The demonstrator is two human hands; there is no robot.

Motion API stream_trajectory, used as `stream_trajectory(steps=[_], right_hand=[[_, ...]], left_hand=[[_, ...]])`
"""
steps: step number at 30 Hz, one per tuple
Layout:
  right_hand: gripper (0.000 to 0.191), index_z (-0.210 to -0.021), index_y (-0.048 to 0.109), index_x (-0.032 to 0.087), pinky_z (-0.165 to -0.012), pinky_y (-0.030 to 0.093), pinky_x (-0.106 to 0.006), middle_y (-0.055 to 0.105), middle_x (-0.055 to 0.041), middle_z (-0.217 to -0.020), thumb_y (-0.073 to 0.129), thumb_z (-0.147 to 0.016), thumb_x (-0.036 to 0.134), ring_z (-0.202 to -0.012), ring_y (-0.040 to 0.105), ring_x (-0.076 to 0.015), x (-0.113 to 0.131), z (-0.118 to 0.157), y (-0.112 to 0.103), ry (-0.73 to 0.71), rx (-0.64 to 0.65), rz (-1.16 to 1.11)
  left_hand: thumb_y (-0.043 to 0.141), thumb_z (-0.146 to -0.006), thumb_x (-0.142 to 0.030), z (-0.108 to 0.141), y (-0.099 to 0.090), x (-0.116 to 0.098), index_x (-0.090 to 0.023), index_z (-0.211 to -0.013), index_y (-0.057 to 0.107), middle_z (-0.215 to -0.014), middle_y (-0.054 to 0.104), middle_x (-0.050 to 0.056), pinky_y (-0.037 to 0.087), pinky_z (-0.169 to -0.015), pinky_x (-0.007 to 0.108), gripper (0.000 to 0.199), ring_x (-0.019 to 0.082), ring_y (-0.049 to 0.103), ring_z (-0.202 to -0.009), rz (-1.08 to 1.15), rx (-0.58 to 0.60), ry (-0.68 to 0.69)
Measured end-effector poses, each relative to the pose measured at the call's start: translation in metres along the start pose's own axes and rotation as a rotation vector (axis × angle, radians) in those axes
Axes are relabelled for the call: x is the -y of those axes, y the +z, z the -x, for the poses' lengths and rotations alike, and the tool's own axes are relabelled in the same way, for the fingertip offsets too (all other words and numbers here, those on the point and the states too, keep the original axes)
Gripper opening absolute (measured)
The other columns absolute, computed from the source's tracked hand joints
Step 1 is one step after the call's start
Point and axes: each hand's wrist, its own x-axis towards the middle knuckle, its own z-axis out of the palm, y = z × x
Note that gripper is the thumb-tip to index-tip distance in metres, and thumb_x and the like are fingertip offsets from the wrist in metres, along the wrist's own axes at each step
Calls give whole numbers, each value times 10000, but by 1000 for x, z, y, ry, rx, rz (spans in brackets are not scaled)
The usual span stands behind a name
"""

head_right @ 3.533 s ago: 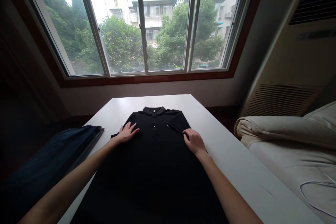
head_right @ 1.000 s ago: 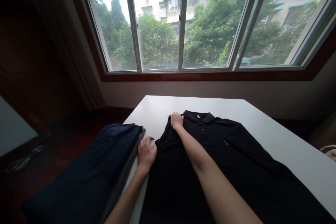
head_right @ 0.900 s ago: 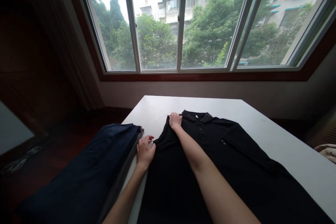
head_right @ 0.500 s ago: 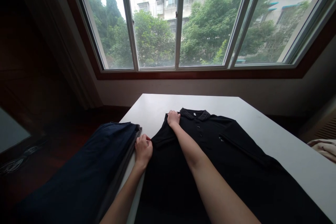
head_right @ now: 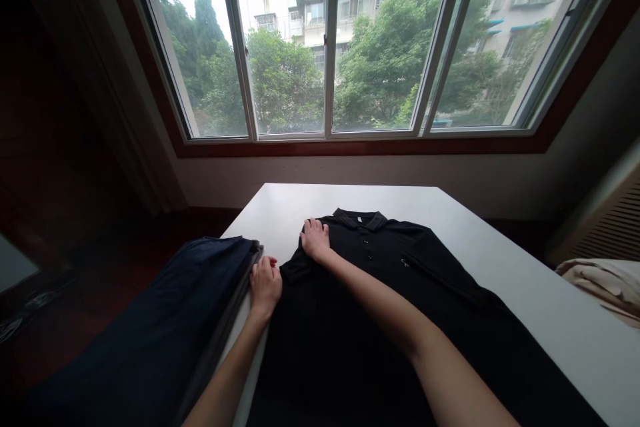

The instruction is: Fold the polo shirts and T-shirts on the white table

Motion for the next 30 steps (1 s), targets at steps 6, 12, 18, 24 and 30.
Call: stream_trajectory(steps=[6,12,18,24,30], right_hand=[[525,-1452,381,164,-1140,211,-433,346,-135,-1548,346,-997,426,-1414,295,-256,33,73,-7,-139,154,-102],[583,-1469,348,98,-1139,203,-440,310,-179,-1556,344,-996,437,-1438,252,-262,48,92,-19,-115,219,-118],[640,-1364,483,146,-1045,317,-478,448,-192,-1430,506,-886,571,-1315,382,-334,71,98,-43,-127,194,-49],[433,-1180,623,152,-930,433,-425,557,-186,-1269,599,-846,426,-1173,517,-320,101,108,-48,-93,234,48],[395,-1227,596,126,-843,495,-409,541,-232,-1277,594,-854,255,-1130,570,-314,107,104,-49,14,244,117]], left_hand=[[382,-910,-115,4,-4,0,-104,-1093,569,-1153,635,159,401,-999,423,262,296,544,-1143,9,-17,17],[426,-931,-202,59,-23,6,-44,-1306,470,-1368,513,219,325,-1118,463,409,308,433,-1333,-5,86,173],[432,-949,-290,189,-78,44,-166,-1496,254,-1538,347,158,306,-1157,493,589,275,301,-1437,86,264,438],[488,-902,-254,263,-130,83,-198,-1465,312,-1484,423,160,421,-1065,481,593,301,424,-1354,98,246,374],[498,-807,-209,292,-154,68,-139,-1440,326,-1287,570,157,542,-693,283,660,152,625,-712,212,312,-49]])
